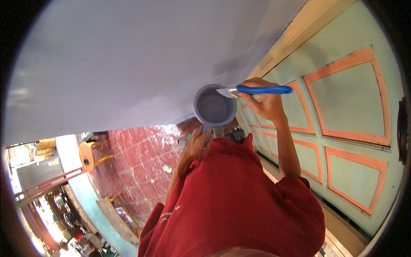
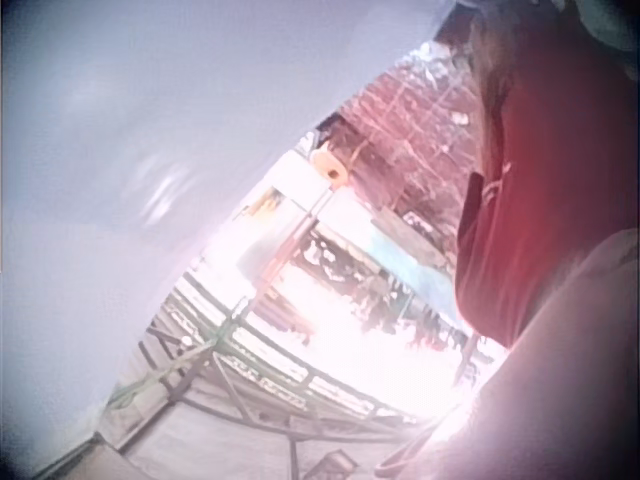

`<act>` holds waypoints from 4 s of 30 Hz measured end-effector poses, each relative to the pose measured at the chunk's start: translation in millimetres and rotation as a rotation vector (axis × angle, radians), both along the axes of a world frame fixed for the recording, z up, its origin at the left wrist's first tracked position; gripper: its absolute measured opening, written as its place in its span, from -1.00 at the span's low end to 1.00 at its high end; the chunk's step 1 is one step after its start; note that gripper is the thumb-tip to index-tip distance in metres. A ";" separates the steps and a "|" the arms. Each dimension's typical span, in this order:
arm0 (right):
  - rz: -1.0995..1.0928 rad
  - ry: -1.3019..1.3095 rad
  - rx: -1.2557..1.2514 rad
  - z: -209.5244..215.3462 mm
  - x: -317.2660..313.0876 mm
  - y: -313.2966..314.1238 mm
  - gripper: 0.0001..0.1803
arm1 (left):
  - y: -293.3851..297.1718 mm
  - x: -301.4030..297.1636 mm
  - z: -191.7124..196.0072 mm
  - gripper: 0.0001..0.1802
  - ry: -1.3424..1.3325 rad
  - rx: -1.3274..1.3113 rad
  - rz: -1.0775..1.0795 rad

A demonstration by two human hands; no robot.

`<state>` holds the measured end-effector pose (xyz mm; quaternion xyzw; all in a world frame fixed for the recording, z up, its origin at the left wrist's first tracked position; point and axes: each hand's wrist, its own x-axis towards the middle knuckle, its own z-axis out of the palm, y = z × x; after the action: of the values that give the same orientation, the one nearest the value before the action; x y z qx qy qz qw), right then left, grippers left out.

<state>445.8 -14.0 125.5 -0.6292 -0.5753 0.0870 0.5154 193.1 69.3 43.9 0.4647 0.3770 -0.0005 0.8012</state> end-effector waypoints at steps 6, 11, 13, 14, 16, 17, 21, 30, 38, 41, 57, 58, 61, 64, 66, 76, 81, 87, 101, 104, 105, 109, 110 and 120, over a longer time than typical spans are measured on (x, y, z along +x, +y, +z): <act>0.000 0.067 -0.327 -47.4 -20.0 13.2 -0.78 | 0.1 7.8 6.9 -0.71 0.014 0.054 -0.043; 0.011 -0.064 -0.325 -77.2 -21.7 23.3 -0.78 | 0.0 14.3 6.0 -0.72 -0.033 -0.084 -0.053; 0.012 -0.118 -0.360 -82.4 -21.5 25.3 -0.77 | -2.3 17.7 7.3 -0.72 -0.026 -0.088 -0.043; 0.012 -0.149 -0.359 -87.4 -20.6 25.6 -0.76 | -3.8 18.7 5.7 -0.72 -0.032 -0.078 -0.043; 0.012 -0.209 -0.354 -94.2 -19.7 27.2 -0.75 | -6.1 20.0 2.6 -0.73 -0.049 -0.064 -0.047; 0.034 -0.178 -0.365 -93.8 -19.1 28.0 -0.75 | -7.0 20.5 1.2 -0.73 -0.060 -0.060 -0.050; 0.081 -0.119 -0.404 -93.7 -21.9 28.2 -0.75 | -12.1 19.8 3.8 -0.74 -0.054 -0.081 -0.032; -0.039 0.010 -0.311 -84.9 -7.0 9.0 -0.69 | -17.4 19.9 -3.5 -0.70 0.062 0.146 -0.010; -0.077 1.526 0.327 -106.5 48.9 -8.2 -0.59 | -1.9 13.0 3.1 -0.65 0.190 0.352 -0.198; -0.061 1.366 0.485 -55.2 78.6 10.1 -0.55 | -3.9 20.3 16.8 -0.68 0.167 0.180 0.005; -0.296 -0.774 0.792 205.3 102.3 81.2 -0.64 | 6.3 0.7 -37.4 -0.71 0.016 0.006 0.081; -0.318 -0.700 0.701 168.8 101.0 74.7 -0.64 | 6.4 -0.9 -40.3 -0.71 -0.001 -0.009 0.058; -0.356 -0.406 0.510 84.6 87.1 57.0 -0.68 | -0.4 6.2 -17.9 -0.69 0.059 0.105 0.054; -0.323 -0.474 0.459 77.3 90.6 48.2 -0.64 | -3.7 5.9 -20.8 -0.68 0.043 0.098 0.110; -0.372 -0.584 0.472 114.6 101.0 57.9 -0.61 | -3.3 4.1 -20.4 -0.69 0.040 0.092 0.092; -0.459 -0.900 0.935 276.9 89.8 93.6 -0.74 | -14.5 -7.5 -34.2 -0.71 0.042 -0.044 0.075; -0.201 -0.606 0.752 153.1 98.4 89.4 -0.54 | -26.6 0.6 -25.3 -0.70 0.052 -0.004 0.125; -0.155 -0.611 0.567 96.8 92.8 68.3 -0.45 | -33.2 -4.1 -34.5 -0.70 -0.013 -0.071 0.080; -0.396 -0.878 0.888 311.7 96.8 99.8 -0.86 | -39.1 -6.3 -30.0 -0.72 0.009 -0.006 0.194; -0.300 -0.939 0.889 272.4 103.9 106.8 -0.76 | -39.0 -5.8 -46.2 -0.73 -0.013 0.013 0.222; -0.211 -0.926 0.913 265.7 98.4 102.8 -0.72 | -36.4 -8.0 -45.7 -0.73 -0.024 0.056 0.179; -0.211 -0.842 0.917 287.7 81.8 81.6 -0.73 | -32.6 -9.6 -35.0 -0.69 -0.028 0.020 0.180; -0.252 -0.897 0.989 300.2 85.7 82.8 -0.73 | -38.1 -8.2 -21.6 -0.69 -0.094 0.290 0.183; -0.232 -0.695 0.704 154.8 100.9 82.3 -0.53 | -33.1 -1.9 -46.1 -0.69 0.070 -0.002 0.257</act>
<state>546.8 68.3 280.3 -0.4687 -0.6335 -0.3847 0.4806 191.2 36.2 -2.2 0.4114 0.4612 0.0853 0.7815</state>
